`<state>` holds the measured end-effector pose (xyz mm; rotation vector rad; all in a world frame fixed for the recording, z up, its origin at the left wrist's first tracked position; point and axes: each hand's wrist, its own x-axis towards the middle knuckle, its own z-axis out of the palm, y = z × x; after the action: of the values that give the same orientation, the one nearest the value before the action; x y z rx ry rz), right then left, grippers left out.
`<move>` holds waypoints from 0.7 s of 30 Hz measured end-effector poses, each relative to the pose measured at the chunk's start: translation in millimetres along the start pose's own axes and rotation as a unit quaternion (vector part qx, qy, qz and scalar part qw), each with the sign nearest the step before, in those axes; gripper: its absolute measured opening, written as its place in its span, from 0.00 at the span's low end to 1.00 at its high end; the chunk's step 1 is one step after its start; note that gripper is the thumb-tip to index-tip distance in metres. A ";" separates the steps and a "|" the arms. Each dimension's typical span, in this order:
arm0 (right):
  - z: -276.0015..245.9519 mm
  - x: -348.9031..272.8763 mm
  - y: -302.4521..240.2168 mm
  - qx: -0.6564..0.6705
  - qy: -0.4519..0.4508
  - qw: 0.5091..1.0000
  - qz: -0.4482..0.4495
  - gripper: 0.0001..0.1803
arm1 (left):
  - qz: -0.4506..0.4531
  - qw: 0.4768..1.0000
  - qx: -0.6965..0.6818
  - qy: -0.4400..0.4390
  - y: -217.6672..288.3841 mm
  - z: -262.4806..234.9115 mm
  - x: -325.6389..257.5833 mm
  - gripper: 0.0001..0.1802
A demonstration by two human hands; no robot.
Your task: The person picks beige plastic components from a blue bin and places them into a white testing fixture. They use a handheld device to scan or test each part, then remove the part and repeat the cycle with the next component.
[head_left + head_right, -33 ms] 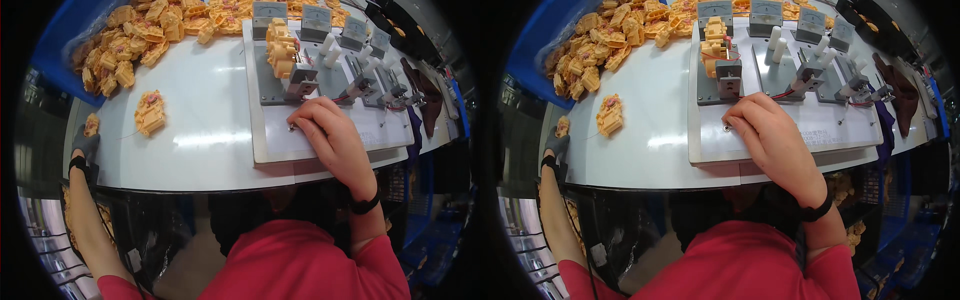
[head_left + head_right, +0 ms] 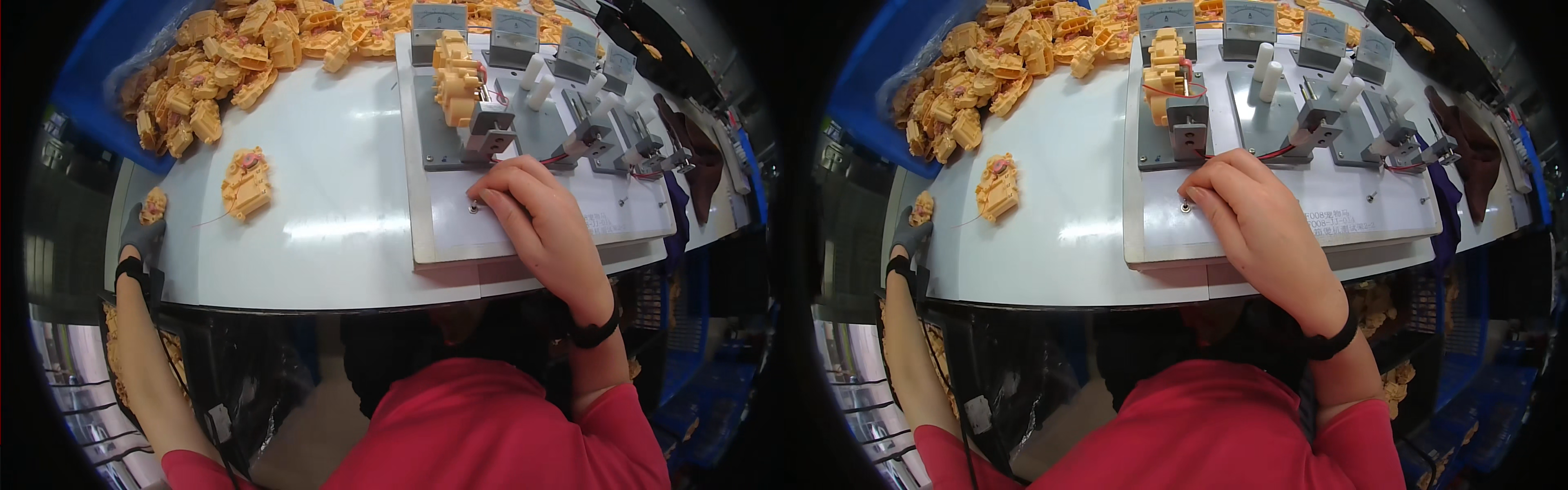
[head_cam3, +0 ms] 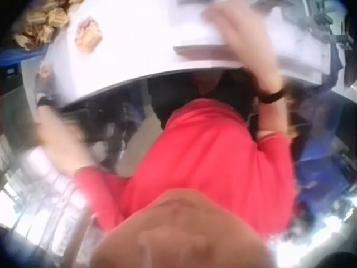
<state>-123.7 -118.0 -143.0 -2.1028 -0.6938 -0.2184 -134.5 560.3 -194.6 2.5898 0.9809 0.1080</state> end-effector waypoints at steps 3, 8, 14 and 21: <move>0.9 -0.3 1.6 0.010 0.005 1.000 -0.014 0.06 | -0.002 1.000 0.012 -0.005 2.6 -3.8 -21.4 0.50; -10.0 -4.4 2.6 0.088 0.023 0.996 0.020 0.09 | 0.005 0.982 0.169 0.082 56.6 5.6 -77.9 0.47; -52.4 6.0 -32.7 0.117 0.055 0.991 -0.039 0.14 | 0.052 0.997 0.062 0.005 61.4 13.1 -103.8 0.40; -56.9 88.0 -42.2 -0.177 -0.112 0.977 -0.032 0.24 | 0.047 0.973 -0.222 0.037 44.3 14.9 -138.1 0.33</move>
<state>-68.5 -109.6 -44.8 -2.4735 -0.9118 -0.1487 -208.2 434.9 -184.4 2.2289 0.7551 0.4033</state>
